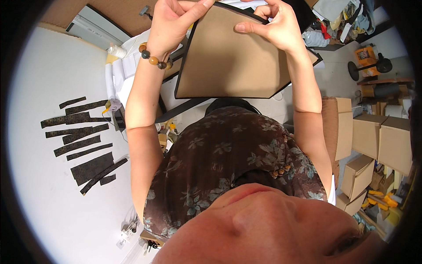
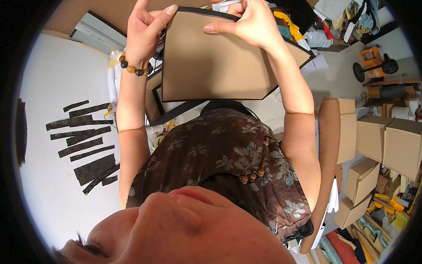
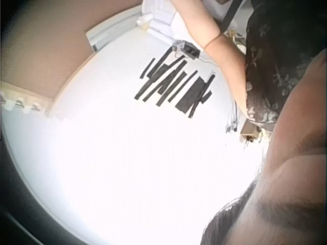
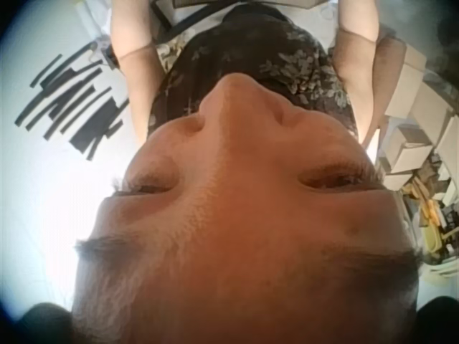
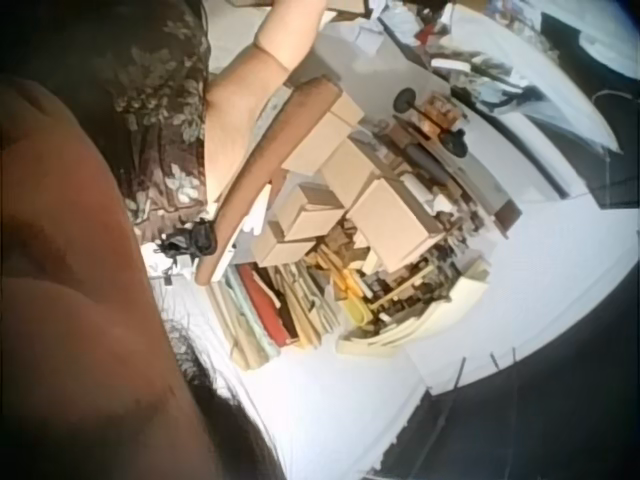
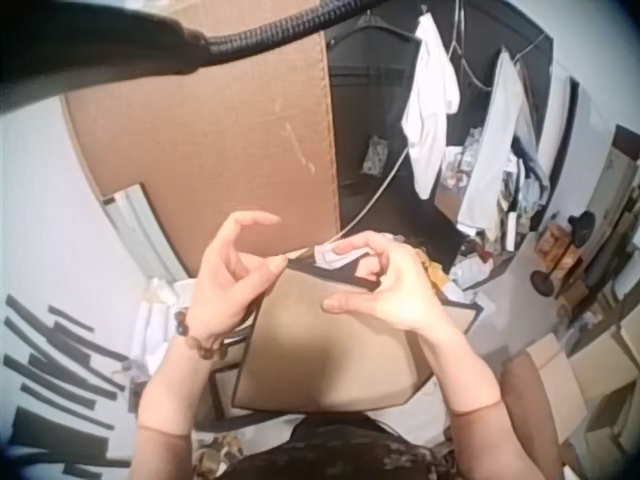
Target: The person assembles a cardboard frame by applying black tape to its edges. They smooth the tape, trim excess with scissors, and press the taped edges to secure them.
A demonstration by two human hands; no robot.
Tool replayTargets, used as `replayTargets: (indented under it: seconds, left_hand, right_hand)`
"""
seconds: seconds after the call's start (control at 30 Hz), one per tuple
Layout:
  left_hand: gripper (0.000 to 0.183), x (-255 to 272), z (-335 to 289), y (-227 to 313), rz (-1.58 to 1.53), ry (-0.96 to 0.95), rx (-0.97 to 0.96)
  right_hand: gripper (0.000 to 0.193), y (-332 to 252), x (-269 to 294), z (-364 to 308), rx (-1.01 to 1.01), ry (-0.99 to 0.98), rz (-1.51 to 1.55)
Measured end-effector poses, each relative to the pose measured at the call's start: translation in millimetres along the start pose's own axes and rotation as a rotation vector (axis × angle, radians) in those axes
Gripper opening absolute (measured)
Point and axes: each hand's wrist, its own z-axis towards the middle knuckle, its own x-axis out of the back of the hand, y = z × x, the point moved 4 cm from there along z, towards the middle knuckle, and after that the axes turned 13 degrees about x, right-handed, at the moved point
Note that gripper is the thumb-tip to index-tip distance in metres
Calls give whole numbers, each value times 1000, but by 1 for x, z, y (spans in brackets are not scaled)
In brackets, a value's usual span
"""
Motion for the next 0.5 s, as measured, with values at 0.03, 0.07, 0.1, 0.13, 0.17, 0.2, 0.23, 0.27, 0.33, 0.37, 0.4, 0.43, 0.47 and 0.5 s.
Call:
replayTargets:
  seconds: [0.03,0.07,0.1,0.13,0.17,0.2,0.23,0.27,0.33,0.37,0.4,0.43,0.47,0.5]
  left_hand:
    - [42,-2,-1,-1,-16,20,2]
    - [43,0,0,-5,-158,-102,0]
    - [44,5,1,-10,-296,-221,-3]
    - [45,8,1,-14,-434,-341,-6]
    - [45,9,1,-20,-424,-303,-1]
    - [46,8,2,-27,-416,-271,3]
    - [47,8,3,-33,-408,-238,6]
    - [47,8,3,-35,-398,-202,10]
    - [47,3,-1,-27,-346,-181,14]
    - [47,2,-4,-21,-319,-168,17]
    - [47,2,-5,-17,-233,-128,26]
    - [47,3,-6,-13,-149,-88,35]
    - [47,4,-5,-12,-64,-49,44]
    - [47,5,-7,-11,-39,-28,27]
  right_hand:
    - [50,-1,0,-1,-7,-8,14]
    - [49,-1,0,-2,-15,-15,28]
    - [49,-4,0,-2,-22,-28,28]
    - [48,-6,0,-2,-29,-40,27]
    - [49,-4,0,-2,-29,-45,32]
    - [49,-1,3,-1,-30,-45,30]
    - [49,2,5,-1,-30,-46,30]
    - [49,5,7,0,-21,-55,31]
    - [48,11,9,0,-15,-75,33]
    - [48,11,7,0,-12,-54,57]
    - [48,7,5,0,-10,-31,71]
    - [48,5,5,1,-8,-8,85]
    - [49,4,6,1,-14,-8,77]
    - [49,4,6,1,-17,-11,80]
